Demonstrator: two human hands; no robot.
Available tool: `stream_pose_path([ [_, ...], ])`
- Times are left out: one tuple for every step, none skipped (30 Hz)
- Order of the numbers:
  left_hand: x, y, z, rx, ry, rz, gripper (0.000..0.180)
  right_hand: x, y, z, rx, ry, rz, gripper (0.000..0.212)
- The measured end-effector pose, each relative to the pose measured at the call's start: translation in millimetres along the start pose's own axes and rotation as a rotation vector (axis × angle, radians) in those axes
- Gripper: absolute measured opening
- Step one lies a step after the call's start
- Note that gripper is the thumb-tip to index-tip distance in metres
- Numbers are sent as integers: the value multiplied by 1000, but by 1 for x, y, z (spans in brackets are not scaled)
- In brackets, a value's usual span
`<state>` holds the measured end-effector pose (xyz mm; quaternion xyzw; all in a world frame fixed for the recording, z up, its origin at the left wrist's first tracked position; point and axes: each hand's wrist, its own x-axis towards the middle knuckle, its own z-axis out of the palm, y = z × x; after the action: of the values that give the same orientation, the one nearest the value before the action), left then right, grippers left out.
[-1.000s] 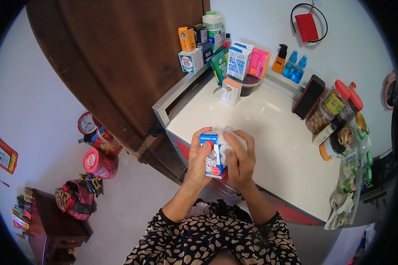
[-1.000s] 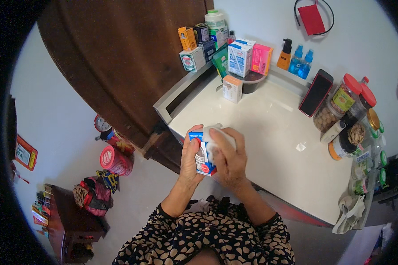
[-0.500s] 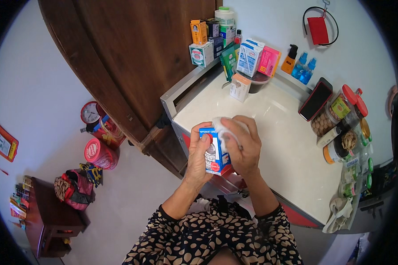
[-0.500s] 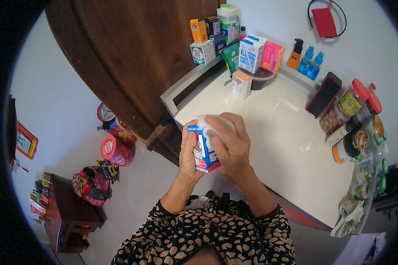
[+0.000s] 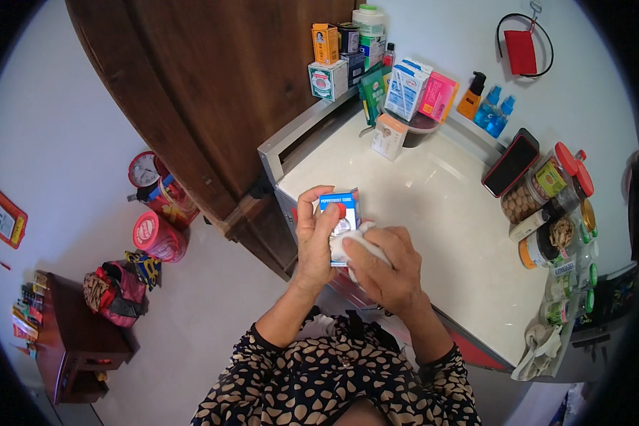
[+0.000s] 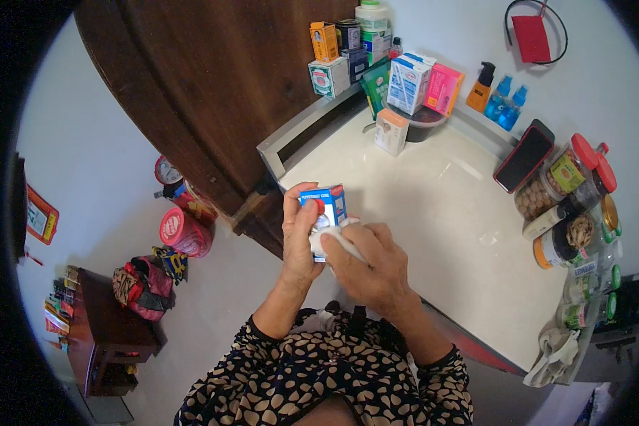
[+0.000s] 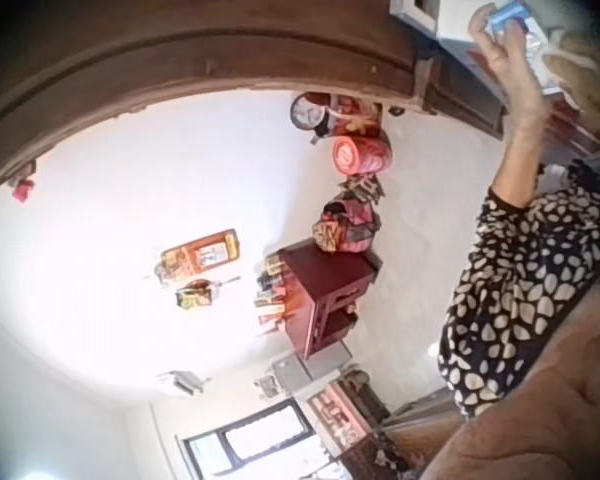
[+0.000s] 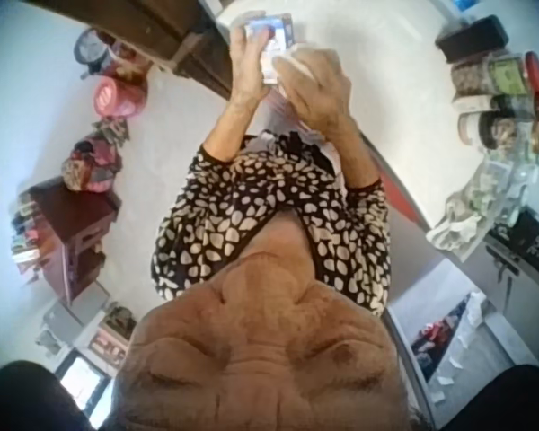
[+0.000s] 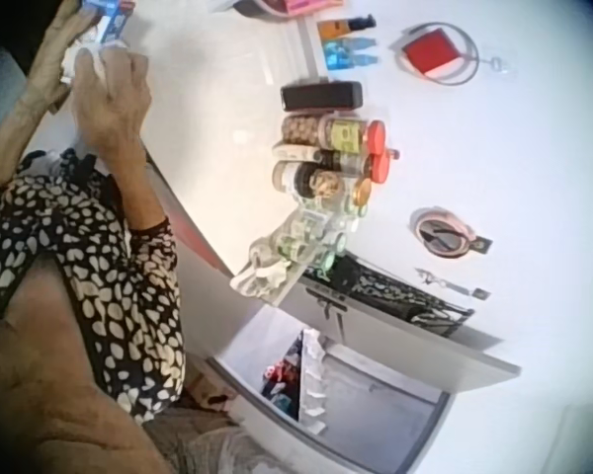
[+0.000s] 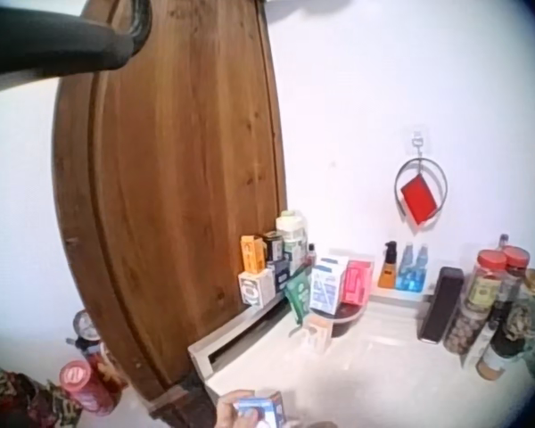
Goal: The person wipes several small rectangular boxes and a black rectangular case with a white cloth. The person handles the items one by one, wiping all sides of each box before placing it back on the counter. The items include a white box, a pink box, a small white box, a blue box, and a black case.
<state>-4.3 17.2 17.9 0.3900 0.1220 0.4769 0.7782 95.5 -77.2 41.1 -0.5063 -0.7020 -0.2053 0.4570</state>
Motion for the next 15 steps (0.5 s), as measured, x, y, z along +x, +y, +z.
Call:
stream_pose_path([
  [0, -6, -4, -23, 1, 24, 33, 4, 3, -1, -45, 2, 5, 39],
  [0, -10, -6, -47, 1, 47, 34, 8, 6, -2, -89, 3, 10, 39],
  [-1, -11, 0, -41, 21, 44, 34, 14, 6, -2, -66, 31, 63, 38],
  [-2, -10, 4, -58, 20, 30, 31, 19, 9, -3, -100, 38, 76, 38],
  [-4, -10, 7, -74, 19, 17, 29, 24, 12, -3, -134, 45, 88, 38],
  [-4, -9, 9, -91, 19, 4, 26, 27, 13, -3, -169, 51, 99, 38],
  [-4, -10, 9, -88, 37, 1, 25, 27, 15, -2, -188, 32, 93, 38],
  [-3, -9, 8, -79, 60, -12, 26, 25, 14, 0, -178, 12, 58, 38],
  [-1, -9, 8, -71, 81, -26, 26, 19, 13, 1, -172, -8, 24, 37],
  [1, -8, 7, -63, 102, -40, 27, 12, 13, 4, -165, -28, -10, 37],
  [2, -8, 4, -93, 87, -55, 28, 5, 12, 11, -165, -1, -67, 36],
  [3, -8, -1, -121, 75, -68, 29, 1, 7, 12, -143, -29, -71, 36],
  [4, -9, -4, -150, 63, -83, 30, -4, 1, 13, -121, -57, -75, 36],
  [4, -8, -4, -151, 47, -93, 30, -6, -1, 14, -100, -85, -78, 36],
  [3, -8, -4, -153, 32, -104, 30, -4, 0, 12, -119, -86, -82, 38],
])
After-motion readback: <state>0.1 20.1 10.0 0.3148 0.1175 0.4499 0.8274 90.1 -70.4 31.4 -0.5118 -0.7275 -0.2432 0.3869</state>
